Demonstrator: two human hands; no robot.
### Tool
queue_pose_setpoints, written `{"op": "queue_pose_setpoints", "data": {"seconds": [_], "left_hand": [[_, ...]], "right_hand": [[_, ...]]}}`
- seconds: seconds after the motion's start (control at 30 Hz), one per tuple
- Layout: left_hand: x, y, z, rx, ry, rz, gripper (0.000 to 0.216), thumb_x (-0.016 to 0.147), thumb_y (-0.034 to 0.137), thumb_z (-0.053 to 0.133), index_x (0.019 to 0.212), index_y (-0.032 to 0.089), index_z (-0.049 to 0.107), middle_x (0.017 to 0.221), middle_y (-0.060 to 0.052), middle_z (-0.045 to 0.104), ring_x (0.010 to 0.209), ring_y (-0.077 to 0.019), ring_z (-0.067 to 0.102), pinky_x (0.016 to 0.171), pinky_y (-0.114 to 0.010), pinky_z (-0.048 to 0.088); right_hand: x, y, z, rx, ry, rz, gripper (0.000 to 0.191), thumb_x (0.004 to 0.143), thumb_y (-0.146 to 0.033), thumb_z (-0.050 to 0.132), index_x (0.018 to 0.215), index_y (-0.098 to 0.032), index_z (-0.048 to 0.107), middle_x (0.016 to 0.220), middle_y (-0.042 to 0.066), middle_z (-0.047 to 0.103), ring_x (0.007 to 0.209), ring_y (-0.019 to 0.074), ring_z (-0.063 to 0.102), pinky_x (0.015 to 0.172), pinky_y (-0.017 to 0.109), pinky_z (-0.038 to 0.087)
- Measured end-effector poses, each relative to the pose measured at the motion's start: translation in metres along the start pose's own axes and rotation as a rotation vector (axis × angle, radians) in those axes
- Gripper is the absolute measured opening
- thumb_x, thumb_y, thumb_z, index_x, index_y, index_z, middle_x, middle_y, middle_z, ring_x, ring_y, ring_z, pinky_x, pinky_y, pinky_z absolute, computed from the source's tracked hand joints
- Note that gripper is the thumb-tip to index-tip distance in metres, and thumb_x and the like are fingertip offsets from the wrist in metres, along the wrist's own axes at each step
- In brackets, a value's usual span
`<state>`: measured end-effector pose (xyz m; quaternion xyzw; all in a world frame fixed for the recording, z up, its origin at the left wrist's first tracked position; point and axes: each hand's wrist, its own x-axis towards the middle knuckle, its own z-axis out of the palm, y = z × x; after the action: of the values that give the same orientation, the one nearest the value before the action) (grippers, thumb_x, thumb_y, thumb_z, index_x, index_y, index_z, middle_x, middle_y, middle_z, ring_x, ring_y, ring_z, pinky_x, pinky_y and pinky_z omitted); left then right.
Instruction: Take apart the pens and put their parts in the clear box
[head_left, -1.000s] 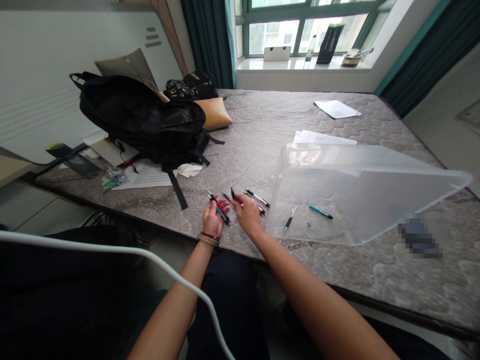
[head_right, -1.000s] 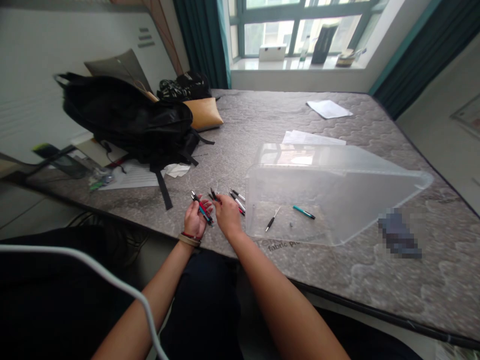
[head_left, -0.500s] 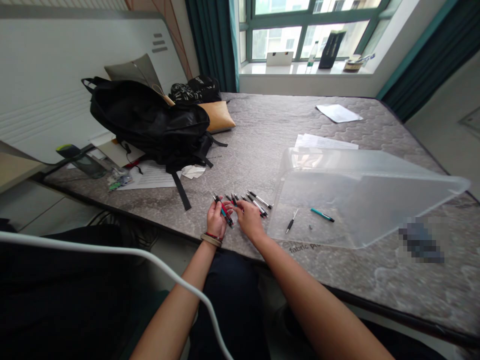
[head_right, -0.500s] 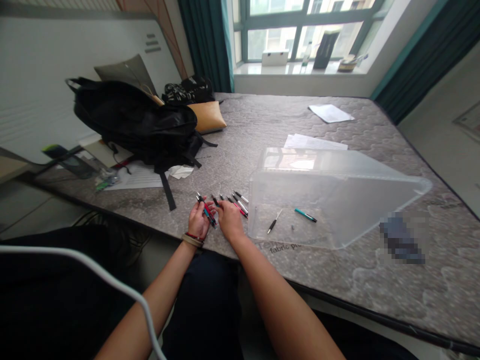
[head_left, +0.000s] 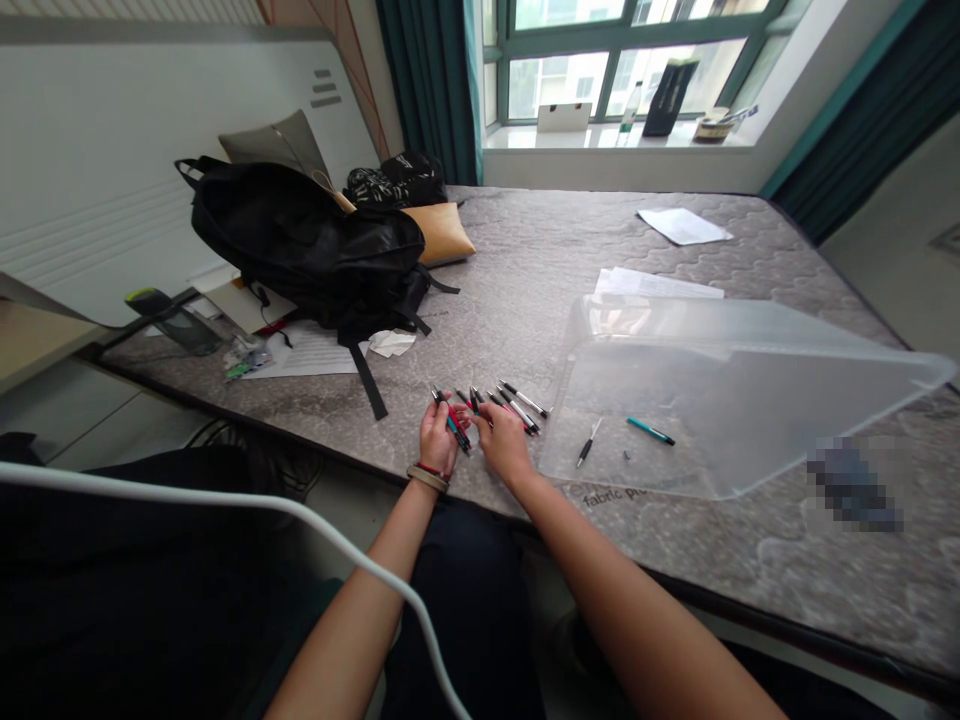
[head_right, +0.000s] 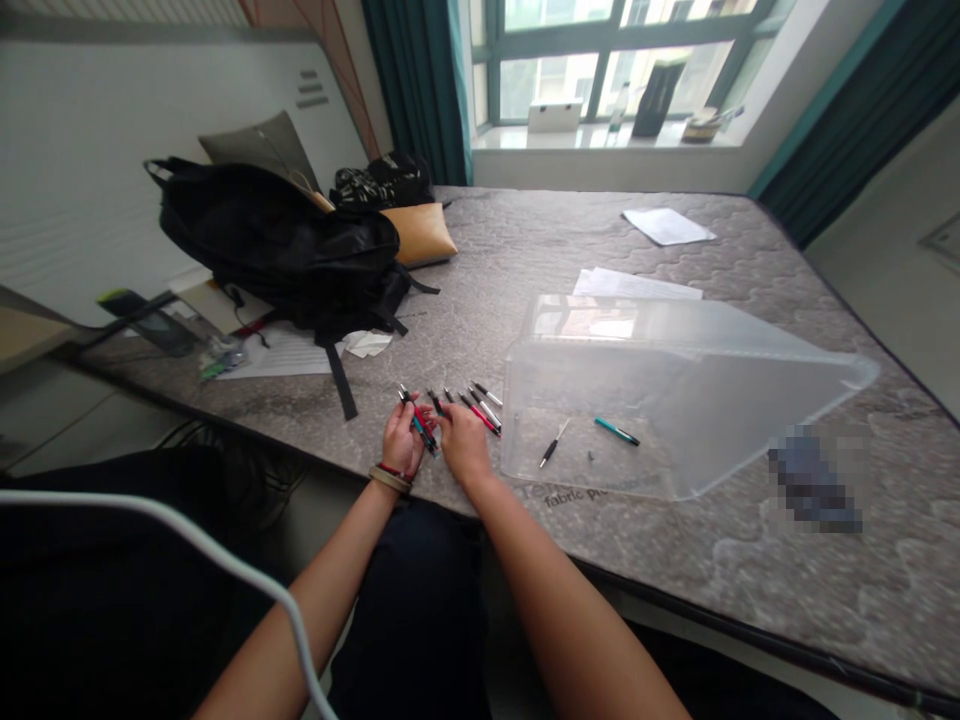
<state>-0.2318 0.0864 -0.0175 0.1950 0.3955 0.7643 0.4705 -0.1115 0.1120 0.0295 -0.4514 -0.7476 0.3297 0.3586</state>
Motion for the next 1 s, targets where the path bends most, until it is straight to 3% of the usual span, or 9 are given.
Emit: {"op": "queue_pose_setpoints", "data": {"seconds": [0.2, 0.37, 0.6, 0.77, 0.87, 1.0], "left_hand": [[-0.002, 0.003, 0.004, 0.018, 0.011, -0.006, 0.035, 0.083, 0.038, 0.067, 0.112, 0.020, 0.057, 0.083, -0.002, 0.069, 0.069, -0.0121, 0.065, 0.070, -0.027, 0.051], [-0.001, 0.002, 0.003, 0.035, 0.011, 0.004, 0.035, 0.085, 0.039, 0.066, 0.112, 0.020, 0.057, 0.083, -0.002, 0.069, 0.069, -0.0114, 0.065, 0.071, -0.027, 0.051], [0.001, -0.004, 0.006, 0.094, 0.025, 0.057, 0.036, 0.083, 0.039, 0.068, 0.111, 0.017, 0.062, 0.107, -0.011, 0.070, 0.094, -0.0189, 0.068, 0.082, -0.031, 0.052], [0.003, -0.006, 0.006, 0.128, 0.026, 0.050, 0.038, 0.082, 0.035, 0.070, 0.116, 0.019, 0.064, 0.114, -0.009, 0.069, 0.098, -0.0180, 0.067, 0.088, -0.030, 0.051], [0.001, -0.006, 0.005, 0.237, 0.070, 0.078, 0.043, 0.081, 0.032, 0.071, 0.122, 0.021, 0.063, 0.125, -0.008, 0.065, 0.110, -0.0176, 0.062, 0.095, -0.029, 0.048], [-0.005, -0.004, 0.011, 0.384, 0.031, 0.167, 0.038, 0.080, 0.026, 0.072, 0.117, 0.021, 0.066, 0.131, -0.008, 0.061, 0.123, -0.0180, 0.054, 0.105, -0.031, 0.040]], "right_hand": [[0.005, 0.003, -0.003, -0.071, -0.057, 0.034, 0.017, 0.089, -0.020, 0.058, 0.101, -0.019, 0.071, 0.097, 0.008, 0.075, 0.090, 0.0217, 0.068, 0.080, 0.027, 0.046], [0.007, 0.002, -0.003, -0.053, -0.024, 0.026, 0.019, 0.089, -0.020, 0.057, 0.102, -0.019, 0.072, 0.098, 0.008, 0.075, 0.090, 0.0223, 0.068, 0.082, 0.029, 0.047], [0.001, -0.011, -0.010, 0.014, -0.033, -0.004, 0.026, 0.089, -0.016, 0.054, 0.107, -0.021, 0.071, 0.106, 0.009, 0.074, 0.097, 0.0228, 0.067, 0.086, 0.029, 0.047], [-0.009, -0.021, -0.021, 0.097, -0.072, -0.012, 0.030, 0.089, -0.015, 0.052, 0.111, -0.022, 0.071, 0.106, 0.007, 0.074, 0.094, 0.0219, 0.068, 0.085, 0.029, 0.048], [-0.017, -0.025, -0.031, 0.133, -0.053, 0.015, 0.026, 0.088, -0.017, 0.055, 0.108, -0.021, 0.072, 0.107, 0.008, 0.074, 0.097, 0.0227, 0.067, 0.086, 0.030, 0.048], [-0.033, -0.035, -0.046, 0.234, -0.074, 0.000, 0.026, 0.089, -0.018, 0.053, 0.107, -0.024, 0.071, 0.103, 0.004, 0.074, 0.092, 0.0207, 0.067, 0.083, 0.030, 0.050]]}}
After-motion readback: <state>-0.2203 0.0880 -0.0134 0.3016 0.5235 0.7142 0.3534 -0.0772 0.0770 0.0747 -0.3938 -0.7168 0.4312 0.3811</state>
